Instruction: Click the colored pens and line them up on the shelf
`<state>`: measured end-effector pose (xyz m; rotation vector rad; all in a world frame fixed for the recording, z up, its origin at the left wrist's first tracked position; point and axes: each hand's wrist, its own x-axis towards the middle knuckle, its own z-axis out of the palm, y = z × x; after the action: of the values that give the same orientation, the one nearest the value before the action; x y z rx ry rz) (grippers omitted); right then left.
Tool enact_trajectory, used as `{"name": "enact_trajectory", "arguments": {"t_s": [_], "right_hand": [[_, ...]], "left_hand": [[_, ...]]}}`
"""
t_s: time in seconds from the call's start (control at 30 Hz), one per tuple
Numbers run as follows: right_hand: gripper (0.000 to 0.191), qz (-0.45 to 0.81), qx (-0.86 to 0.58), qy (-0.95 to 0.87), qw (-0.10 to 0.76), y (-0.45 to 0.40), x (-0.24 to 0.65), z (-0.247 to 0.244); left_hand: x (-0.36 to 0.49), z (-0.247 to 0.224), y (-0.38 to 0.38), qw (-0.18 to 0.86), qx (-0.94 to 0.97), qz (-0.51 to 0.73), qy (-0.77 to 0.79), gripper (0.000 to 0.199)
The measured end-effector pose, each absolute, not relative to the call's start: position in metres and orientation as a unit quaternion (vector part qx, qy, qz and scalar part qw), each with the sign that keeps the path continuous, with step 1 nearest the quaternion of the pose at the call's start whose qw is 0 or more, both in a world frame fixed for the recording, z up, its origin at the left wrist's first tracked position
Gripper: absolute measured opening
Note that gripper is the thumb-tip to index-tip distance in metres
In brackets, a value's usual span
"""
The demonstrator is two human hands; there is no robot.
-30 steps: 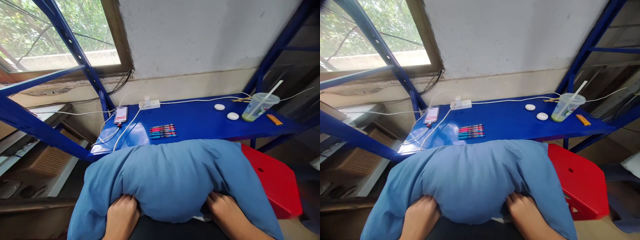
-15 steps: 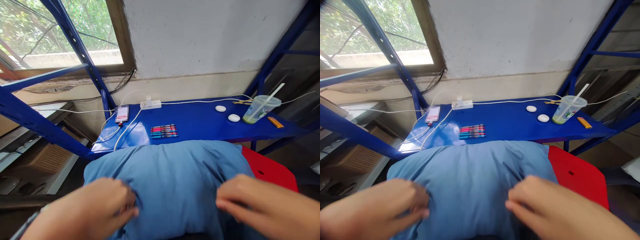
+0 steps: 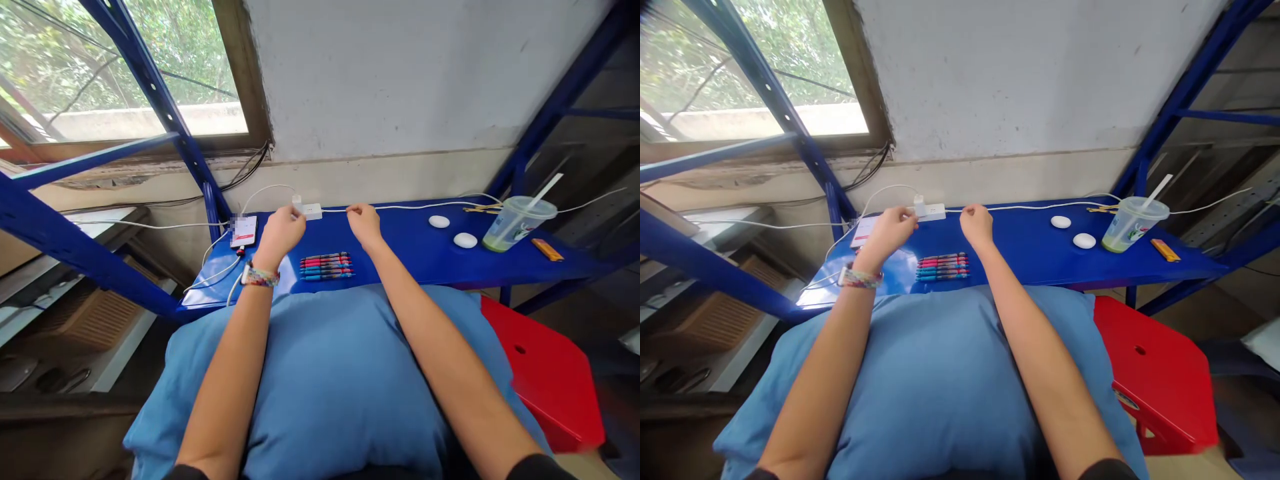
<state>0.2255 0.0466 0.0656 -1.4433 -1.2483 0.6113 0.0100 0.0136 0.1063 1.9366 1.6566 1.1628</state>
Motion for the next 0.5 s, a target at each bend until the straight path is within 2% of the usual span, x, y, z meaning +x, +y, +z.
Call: {"name": "enact_trajectory", "arguments": {"t_s": [0.1,0.27,0.5], "right_hand": [[0.030,0.285,-0.579,-0.532,0.549,0.034,0.243,0.032],[0.035,0.345,-0.514,-0.530,0.579,0.012,0.251,0.000],[0.043,0.386,-0.513,-0.515,0.569,0.007,0.239,-0.018]], "left_hand": [[0.003,0.069,0.007,0.185,0.645,0.442,0.595,0.019],[-0.002,0.020,-0.001,0.272,0.582,0.521,0.561,0.028],[0.003,-0.012,-0.004,0.398,0.549,0.532,0.507,0.035]]}}
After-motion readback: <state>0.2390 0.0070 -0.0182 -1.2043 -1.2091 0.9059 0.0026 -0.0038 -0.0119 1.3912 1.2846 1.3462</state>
